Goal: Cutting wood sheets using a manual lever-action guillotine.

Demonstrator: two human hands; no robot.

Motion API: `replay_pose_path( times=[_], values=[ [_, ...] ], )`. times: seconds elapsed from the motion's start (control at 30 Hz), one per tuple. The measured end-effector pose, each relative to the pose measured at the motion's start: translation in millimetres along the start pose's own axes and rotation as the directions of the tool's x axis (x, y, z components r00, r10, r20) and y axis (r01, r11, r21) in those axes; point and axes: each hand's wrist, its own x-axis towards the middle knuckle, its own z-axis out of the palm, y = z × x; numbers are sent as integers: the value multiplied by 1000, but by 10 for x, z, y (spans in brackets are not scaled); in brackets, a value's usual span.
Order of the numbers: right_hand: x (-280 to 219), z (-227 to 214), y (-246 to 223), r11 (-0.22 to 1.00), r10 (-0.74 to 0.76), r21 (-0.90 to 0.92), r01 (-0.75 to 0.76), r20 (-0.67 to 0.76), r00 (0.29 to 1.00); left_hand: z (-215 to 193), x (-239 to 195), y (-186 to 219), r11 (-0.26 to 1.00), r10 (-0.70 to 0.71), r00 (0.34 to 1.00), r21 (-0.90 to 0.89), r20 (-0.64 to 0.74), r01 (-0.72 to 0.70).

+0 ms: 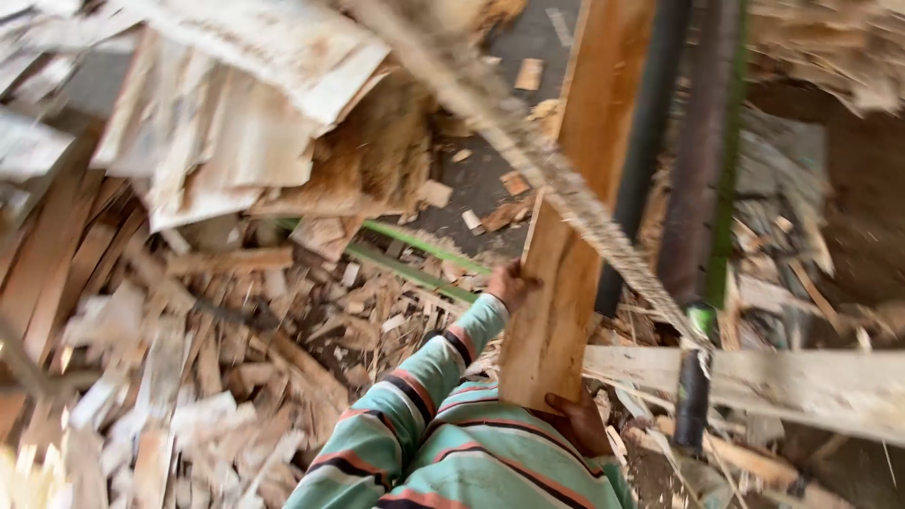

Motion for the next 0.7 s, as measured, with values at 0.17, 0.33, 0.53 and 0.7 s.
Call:
replay_pose_path(
  times=[0.17,0.33,0.53,0.7],
  values=[
    [122,-171,110,990,48,-130,-53,-40,998,-234,-1043,808,987,138,987,-70,-78,-144],
    [321,209,-60,983,-50,-167,77,162,986,-875,-1646,1180,909,164,949,-333,-271,-252],
    [491,1956,-412,941,-88,-286,180,308,947,-2188,-2228,1852,785,264,805,-365,-532,-500],
    [912,3804,-242,918,74,-386,91,391,917,-3829,-2656,2508,670,213,687,-407,-695,-620]
  ],
)
